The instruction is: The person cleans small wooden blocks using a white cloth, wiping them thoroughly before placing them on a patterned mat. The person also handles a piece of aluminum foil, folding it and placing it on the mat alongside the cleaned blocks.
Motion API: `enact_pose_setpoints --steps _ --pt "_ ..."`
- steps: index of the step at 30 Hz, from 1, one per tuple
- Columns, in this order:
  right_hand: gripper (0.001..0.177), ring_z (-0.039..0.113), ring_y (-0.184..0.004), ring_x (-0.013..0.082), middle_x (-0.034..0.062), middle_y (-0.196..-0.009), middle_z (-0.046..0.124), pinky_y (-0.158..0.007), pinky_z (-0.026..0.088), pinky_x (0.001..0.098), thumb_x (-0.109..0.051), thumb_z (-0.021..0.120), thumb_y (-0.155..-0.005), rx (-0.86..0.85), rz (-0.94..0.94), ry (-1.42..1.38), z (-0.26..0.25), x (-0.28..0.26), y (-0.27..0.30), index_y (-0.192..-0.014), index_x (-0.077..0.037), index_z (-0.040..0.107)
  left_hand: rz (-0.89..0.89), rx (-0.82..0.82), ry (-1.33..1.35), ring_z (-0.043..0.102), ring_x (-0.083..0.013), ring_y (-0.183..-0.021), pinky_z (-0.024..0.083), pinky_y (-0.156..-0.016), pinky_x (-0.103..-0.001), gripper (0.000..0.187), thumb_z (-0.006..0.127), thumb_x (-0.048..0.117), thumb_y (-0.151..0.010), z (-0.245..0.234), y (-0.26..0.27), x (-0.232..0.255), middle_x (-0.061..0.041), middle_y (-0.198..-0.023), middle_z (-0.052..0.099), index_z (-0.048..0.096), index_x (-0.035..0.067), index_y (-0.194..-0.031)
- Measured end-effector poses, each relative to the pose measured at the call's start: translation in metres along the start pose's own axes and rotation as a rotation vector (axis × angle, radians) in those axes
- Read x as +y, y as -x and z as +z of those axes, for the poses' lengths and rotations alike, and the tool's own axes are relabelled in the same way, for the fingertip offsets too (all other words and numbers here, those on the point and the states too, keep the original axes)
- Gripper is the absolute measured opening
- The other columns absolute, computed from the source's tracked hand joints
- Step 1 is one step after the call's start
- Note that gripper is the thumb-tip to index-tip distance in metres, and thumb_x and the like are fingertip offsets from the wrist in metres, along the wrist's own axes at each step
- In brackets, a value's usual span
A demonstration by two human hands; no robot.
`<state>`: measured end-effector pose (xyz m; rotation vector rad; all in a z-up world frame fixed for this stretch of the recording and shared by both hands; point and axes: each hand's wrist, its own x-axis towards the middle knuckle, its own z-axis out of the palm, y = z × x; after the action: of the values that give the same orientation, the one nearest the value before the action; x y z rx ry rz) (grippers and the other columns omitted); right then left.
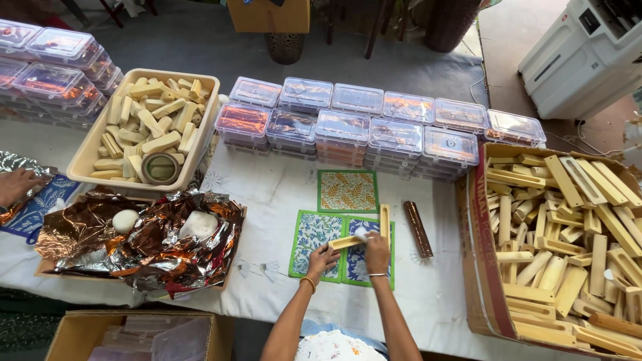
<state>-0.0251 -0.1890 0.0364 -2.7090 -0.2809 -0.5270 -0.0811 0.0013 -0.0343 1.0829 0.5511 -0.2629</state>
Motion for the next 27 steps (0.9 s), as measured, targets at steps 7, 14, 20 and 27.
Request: enact_pose_setpoints --steps 7,14,20,27 --pt "0.018 0.064 -0.097 0.0286 0.0077 -0.116 0.072 -0.078 0.056 0.0416 -0.004 0.064 -0.079 -0.124 -0.236 0.094 0.041 -0.043 0.018 -0.096 -0.005 0.072 -0.013 -0.048 0.121 0.076 -0.0204 -0.103 0.065 -0.080 -0.031 0.043 0.061 0.037 -0.098 -0.007 -0.012 -0.008 -0.009 -0.117 0.076 0.060 0.008 -0.130" --pt "0.021 0.065 -0.102 0.0317 0.0089 -0.109 0.072 -0.084 0.056 0.0417 -0.002 0.064 -0.079 -0.209 -0.265 -0.255 0.025 -0.051 0.013 -0.097 -0.006 0.072 -0.003 -0.029 0.141 0.075 -0.0223 -0.097 0.064 -0.078 -0.032 0.042 0.061 0.042 -0.102 -0.005 -0.007 0.001 -0.011 -0.110 0.075 0.066 0.004 -0.120" --pt "0.029 0.066 -0.099 0.0257 0.0041 -0.106 0.073 -0.079 0.052 0.0403 -0.003 0.063 -0.081 -0.183 -0.408 -0.228 0.013 0.002 -0.004 -0.105 -0.013 0.076 -0.043 -0.026 0.080 0.077 -0.0207 -0.100 0.065 -0.078 -0.030 0.039 0.064 0.038 -0.098 -0.004 -0.005 0.007 -0.010 -0.113 0.076 0.065 0.007 -0.120" --pt "0.024 0.062 -0.100 0.0218 0.0005 -0.106 0.069 -0.081 0.047 0.0412 -0.013 0.064 -0.087 -0.128 -0.378 0.081 0.006 0.029 -0.012 -0.107 -0.019 0.076 -0.060 -0.035 0.063 0.078 -0.0222 -0.103 0.067 -0.077 -0.030 0.046 0.061 0.041 -0.100 -0.007 -0.005 0.007 -0.014 -0.116 0.077 0.064 0.003 -0.126"
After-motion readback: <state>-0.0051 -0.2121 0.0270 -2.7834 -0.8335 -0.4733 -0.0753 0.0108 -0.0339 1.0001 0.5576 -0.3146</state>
